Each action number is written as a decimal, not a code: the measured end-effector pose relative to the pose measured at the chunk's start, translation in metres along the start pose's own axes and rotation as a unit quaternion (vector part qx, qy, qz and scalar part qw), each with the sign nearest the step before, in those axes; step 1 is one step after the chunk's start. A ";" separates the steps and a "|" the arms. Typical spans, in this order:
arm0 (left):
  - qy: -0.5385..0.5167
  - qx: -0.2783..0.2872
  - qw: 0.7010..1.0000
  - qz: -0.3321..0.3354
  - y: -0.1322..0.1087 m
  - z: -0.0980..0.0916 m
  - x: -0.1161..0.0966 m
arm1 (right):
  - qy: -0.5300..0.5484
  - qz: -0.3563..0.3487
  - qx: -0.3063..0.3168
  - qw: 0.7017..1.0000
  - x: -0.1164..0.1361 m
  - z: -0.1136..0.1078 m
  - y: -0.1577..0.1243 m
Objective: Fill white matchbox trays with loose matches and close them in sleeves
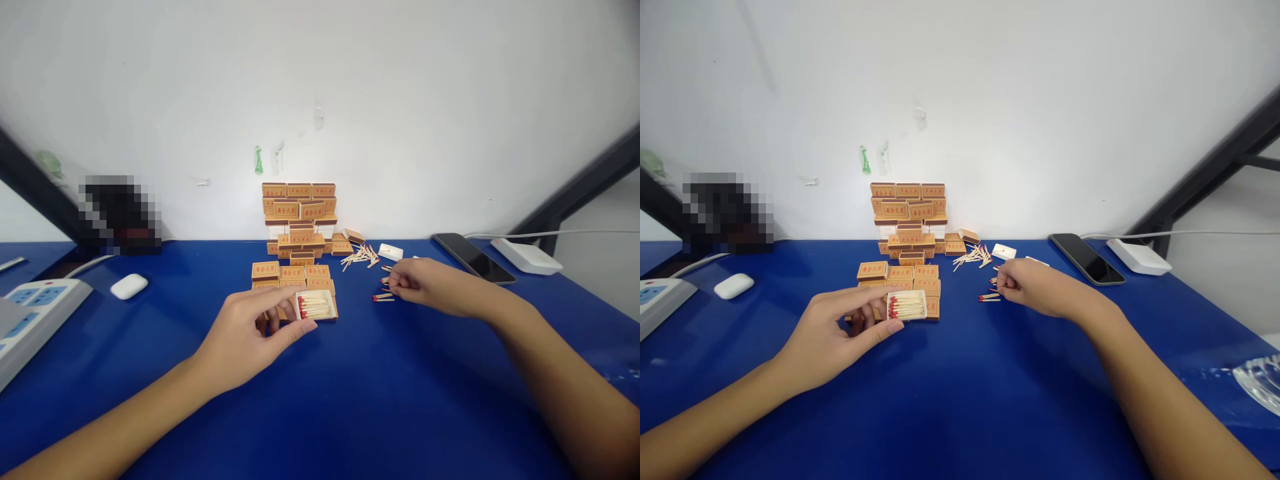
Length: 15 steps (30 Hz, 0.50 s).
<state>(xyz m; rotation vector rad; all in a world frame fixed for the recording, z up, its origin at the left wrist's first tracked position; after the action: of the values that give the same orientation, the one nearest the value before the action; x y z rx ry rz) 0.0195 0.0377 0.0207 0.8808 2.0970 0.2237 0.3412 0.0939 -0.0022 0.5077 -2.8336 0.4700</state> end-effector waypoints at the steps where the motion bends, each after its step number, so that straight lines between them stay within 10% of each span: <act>1: 0.000 0.000 1.000 -0.001 0.000 0.000 0.000 | 0.001 -0.005 -0.005 1.000 0.002 -0.001 0.000; 15: 0.005 0.002 1.000 -0.002 -0.002 0.000 0.001 | 0.026 0.013 -0.029 0.999 0.000 -0.011 -0.008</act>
<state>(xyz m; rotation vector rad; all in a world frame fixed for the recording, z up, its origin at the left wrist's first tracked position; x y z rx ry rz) 0.0184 0.0367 0.0191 0.8791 2.1086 0.2232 0.3460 0.0909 0.0103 0.4421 -2.7985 0.3984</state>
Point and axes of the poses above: each hand's wrist, its own y-axis towards the middle knuckle, its own z-axis out of the palm, x = y × z, the point moved 5 cm from there along y, towards the middle knuckle, and after that the axes turned 7 degrees about x, right-handed, at the moved point
